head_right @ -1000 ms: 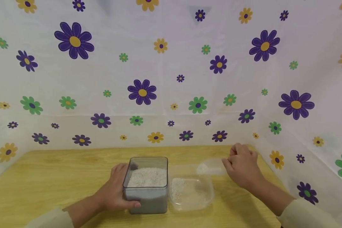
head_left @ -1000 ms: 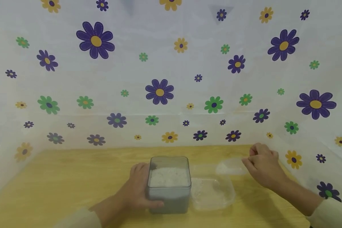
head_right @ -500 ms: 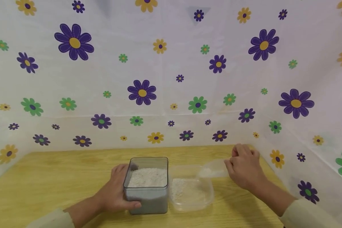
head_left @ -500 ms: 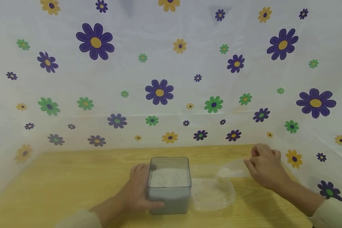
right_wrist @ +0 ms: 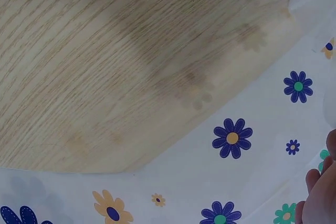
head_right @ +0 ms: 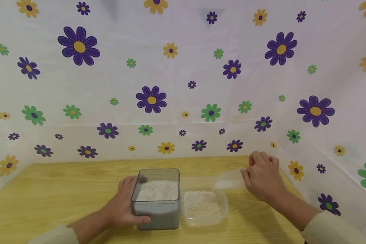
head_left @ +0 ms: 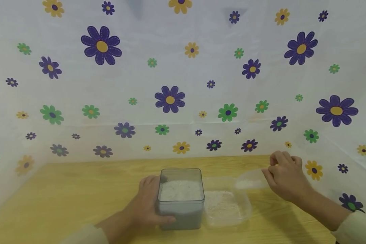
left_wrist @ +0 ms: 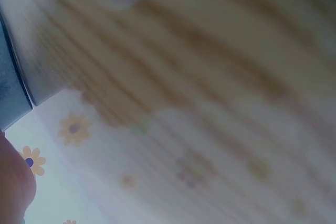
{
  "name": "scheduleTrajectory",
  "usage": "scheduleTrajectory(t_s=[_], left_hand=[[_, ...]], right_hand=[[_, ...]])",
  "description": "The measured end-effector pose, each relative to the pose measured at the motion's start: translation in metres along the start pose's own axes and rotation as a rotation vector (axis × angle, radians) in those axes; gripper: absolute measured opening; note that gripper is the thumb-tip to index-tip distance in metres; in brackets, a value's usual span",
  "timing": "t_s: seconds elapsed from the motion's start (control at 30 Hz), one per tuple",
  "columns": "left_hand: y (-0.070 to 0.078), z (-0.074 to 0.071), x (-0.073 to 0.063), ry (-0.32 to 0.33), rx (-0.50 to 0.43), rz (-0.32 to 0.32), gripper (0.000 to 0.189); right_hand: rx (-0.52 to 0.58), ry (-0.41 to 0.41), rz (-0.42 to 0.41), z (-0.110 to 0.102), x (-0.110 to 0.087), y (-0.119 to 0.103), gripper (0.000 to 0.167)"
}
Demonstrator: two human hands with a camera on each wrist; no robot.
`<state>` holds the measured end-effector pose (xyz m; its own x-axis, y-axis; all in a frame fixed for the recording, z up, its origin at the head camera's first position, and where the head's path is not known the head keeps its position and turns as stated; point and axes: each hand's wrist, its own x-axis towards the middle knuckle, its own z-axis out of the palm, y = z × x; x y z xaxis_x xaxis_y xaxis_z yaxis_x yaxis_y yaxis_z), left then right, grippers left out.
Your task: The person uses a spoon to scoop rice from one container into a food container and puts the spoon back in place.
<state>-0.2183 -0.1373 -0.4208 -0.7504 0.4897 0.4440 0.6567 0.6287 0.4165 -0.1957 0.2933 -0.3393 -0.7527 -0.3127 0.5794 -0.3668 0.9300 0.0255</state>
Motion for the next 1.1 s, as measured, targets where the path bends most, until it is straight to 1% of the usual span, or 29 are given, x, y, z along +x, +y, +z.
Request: scheduleTrajectory(t_s=[0.17, 0.3, 0.47, 0.63, 0.73, 0.83, 0.93, 1.1], left_hand=[[0.001, 0.000, 0.001, -0.007, -0.003, -0.010, 0.107], [0.003, -0.001, 0.000, -0.011, -0.009, -0.026, 0.108], [0.003, 0.000, 0.001, -0.012, -0.011, -0.023, 0.107], [0.003, 0.001, 0.003, 0.002, -0.016, 0.006, 0.108], [0.004, 0.000, 0.002, 0.009, -0.012, 0.028, 0.108], [0.003, -0.002, 0.001, 0.013, -0.001, 0.043, 0.107], [0.003, -0.003, 0.000, 0.014, 0.006, 0.048, 0.107], [0.004, -0.003, -0.001, -0.003, -0.009, 0.020, 0.107]], right_hand=[[-0.018, -0.019, 0.003, -0.003, 0.002, -0.003, 0.038], [-0.042, -0.018, -0.026, -0.002, 0.002, -0.005, 0.038], [-0.081, 0.042, -0.081, -0.003, 0.004, -0.005, 0.035], [-0.093, 0.098, -0.142, -0.005, 0.009, -0.004, 0.034], [-0.087, 0.126, -0.187, -0.005, 0.010, -0.005, 0.034], [-0.089, 0.149, -0.214, -0.004, 0.011, -0.006, 0.038], [-0.079, 0.164, -0.210, -0.003, 0.013, -0.010, 0.040], [-0.018, 0.202, -0.156, -0.006, 0.022, -0.023, 0.036]])
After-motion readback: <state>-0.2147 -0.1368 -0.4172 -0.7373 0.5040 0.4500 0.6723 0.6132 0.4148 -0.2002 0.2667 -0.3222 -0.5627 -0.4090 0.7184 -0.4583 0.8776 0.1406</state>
